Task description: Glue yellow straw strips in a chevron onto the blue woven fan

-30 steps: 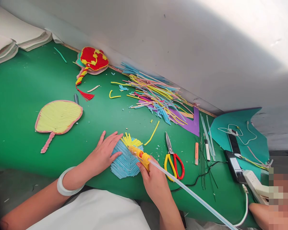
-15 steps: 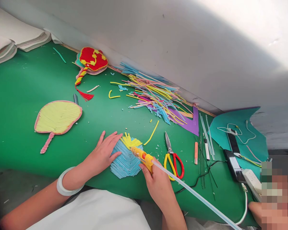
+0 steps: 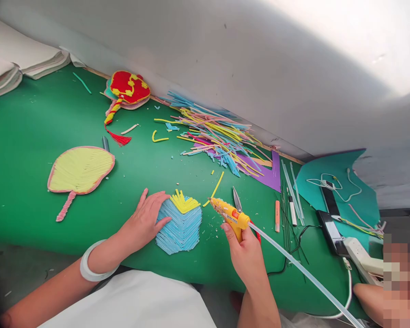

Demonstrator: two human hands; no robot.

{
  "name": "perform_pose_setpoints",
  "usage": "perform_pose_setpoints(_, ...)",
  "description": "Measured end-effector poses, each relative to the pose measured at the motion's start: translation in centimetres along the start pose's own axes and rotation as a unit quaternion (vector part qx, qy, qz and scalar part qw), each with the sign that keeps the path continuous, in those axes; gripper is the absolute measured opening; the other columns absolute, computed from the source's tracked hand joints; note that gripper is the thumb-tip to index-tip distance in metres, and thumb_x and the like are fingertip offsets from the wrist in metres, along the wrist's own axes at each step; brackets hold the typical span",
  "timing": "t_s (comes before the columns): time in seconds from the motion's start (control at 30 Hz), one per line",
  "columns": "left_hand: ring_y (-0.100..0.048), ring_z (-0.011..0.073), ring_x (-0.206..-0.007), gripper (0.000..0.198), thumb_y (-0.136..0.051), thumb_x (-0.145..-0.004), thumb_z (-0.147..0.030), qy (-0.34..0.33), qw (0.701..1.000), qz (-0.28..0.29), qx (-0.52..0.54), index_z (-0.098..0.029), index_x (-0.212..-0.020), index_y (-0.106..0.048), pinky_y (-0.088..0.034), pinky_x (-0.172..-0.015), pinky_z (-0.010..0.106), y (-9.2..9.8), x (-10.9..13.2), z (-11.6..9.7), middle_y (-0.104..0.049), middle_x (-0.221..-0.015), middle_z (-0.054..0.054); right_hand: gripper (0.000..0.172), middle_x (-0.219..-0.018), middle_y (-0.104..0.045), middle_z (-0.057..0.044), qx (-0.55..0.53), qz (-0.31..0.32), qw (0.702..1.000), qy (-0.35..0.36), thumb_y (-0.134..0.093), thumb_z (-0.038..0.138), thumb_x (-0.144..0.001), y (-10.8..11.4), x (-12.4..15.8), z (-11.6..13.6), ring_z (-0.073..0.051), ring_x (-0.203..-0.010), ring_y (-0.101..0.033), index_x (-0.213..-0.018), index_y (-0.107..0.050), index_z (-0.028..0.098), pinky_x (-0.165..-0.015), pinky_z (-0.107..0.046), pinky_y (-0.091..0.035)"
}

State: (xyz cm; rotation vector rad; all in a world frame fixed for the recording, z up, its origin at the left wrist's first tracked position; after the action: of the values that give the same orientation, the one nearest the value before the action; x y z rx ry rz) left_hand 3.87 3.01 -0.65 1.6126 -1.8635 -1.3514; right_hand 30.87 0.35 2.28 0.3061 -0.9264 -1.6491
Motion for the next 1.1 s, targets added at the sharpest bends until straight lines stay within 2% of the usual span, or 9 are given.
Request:
perform_pose_setpoints(0.2, -0.048, 0.0283, -0.136, 0.046, -0.050, -0.095, -0.022, -0.012, 1.000, 0.016, 0.012, -0.022, -0.139, -0.036, -0.017, -0.120, 0.065, -0.1, -0.1, -0.2, -0.058, -0.134, 0.014, 0.052, -0.069, -0.061, -0.001, 0.004, -0.001, 1.000, 0.013, -0.054, 0.062, -0.086, -0.4, -0.1, 0.0, -0.018, -0.056, -0.051, -0.112, -0.067, 0.019, -0.054, -0.032, -0.046)
perform_pose_setpoints(0.33, -0.046, 0.0280, -0.138, 0.045, -0.050, -0.096, -0.021, -0.011, 0.999, 0.030, 0.011, -0.021, -0.138, -0.037, -0.015, -0.120, 0.065, -0.3, -0.1, -0.3, -0.058, -0.135, 0.012, 0.050, -0.071, -0.062, -0.002, 0.005, 0.006, 1.000, 0.019, -0.054, 0.064, -0.084, -0.7, -0.2, -0.1, -0.018, -0.058, -0.052, -0.103, -0.067, 0.020, -0.052, -0.031, -0.045)
perform_pose_setpoints(0.67, -0.048, 0.0289, -0.135, 0.047, -0.054, -0.094, -0.023, -0.002, 1.000, 0.018, -0.013, -0.017, -0.138, -0.036, -0.021, -0.119, 0.063, -0.4, 0.0, 0.0, -0.056, -0.133, 0.017, 0.054, -0.068, -0.060, 0.000, 0.013, 0.029, 0.999, 0.005, -0.050, 0.067, -0.085, -1.7, 0.2, 0.3, -0.017, -0.055, -0.048, -0.107, -0.064, 0.019, -0.053, -0.032, -0.043)
perform_pose_setpoints(0.83, -0.045, 0.0287, -0.138, 0.044, -0.051, -0.096, -0.021, -0.004, 0.999, 0.033, 0.004, -0.019, -0.137, -0.037, -0.017, -0.120, 0.064, -0.5, -0.1, -0.1, -0.057, -0.136, 0.014, 0.053, -0.065, -0.058, 0.001, 0.006, 0.025, 1.000, 0.009, -0.051, 0.066, -0.085, -1.6, 0.2, 0.4, -0.016, -0.053, -0.046, -0.105, -0.064, 0.019, -0.050, -0.031, -0.042)
perform_pose_setpoints(1.1, -0.044, 0.0275, -0.139, 0.043, -0.049, -0.097, -0.022, -0.004, 0.999, 0.040, 0.002, -0.018, -0.138, -0.037, -0.015, -0.120, 0.064, -0.7, -0.1, 0.0, -0.057, -0.138, 0.013, 0.051, -0.071, -0.062, -0.002, -0.036, 0.031, 0.999, 0.024, -0.055, 0.066, -0.083, -2.6, 0.6, 0.8, -0.016, -0.056, -0.050, -0.098, -0.068, 0.019, -0.050, -0.030, -0.041)
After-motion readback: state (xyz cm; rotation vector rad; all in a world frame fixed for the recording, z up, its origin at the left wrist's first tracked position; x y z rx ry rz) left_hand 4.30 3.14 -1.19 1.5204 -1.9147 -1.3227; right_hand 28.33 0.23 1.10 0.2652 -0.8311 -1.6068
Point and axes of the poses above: each hand's wrist, its own x-axis away from the middle knuckle, its own y-axis out of the back of the hand, z = x × y, the point moved 10 cm from there along -x, towards the middle knuckle
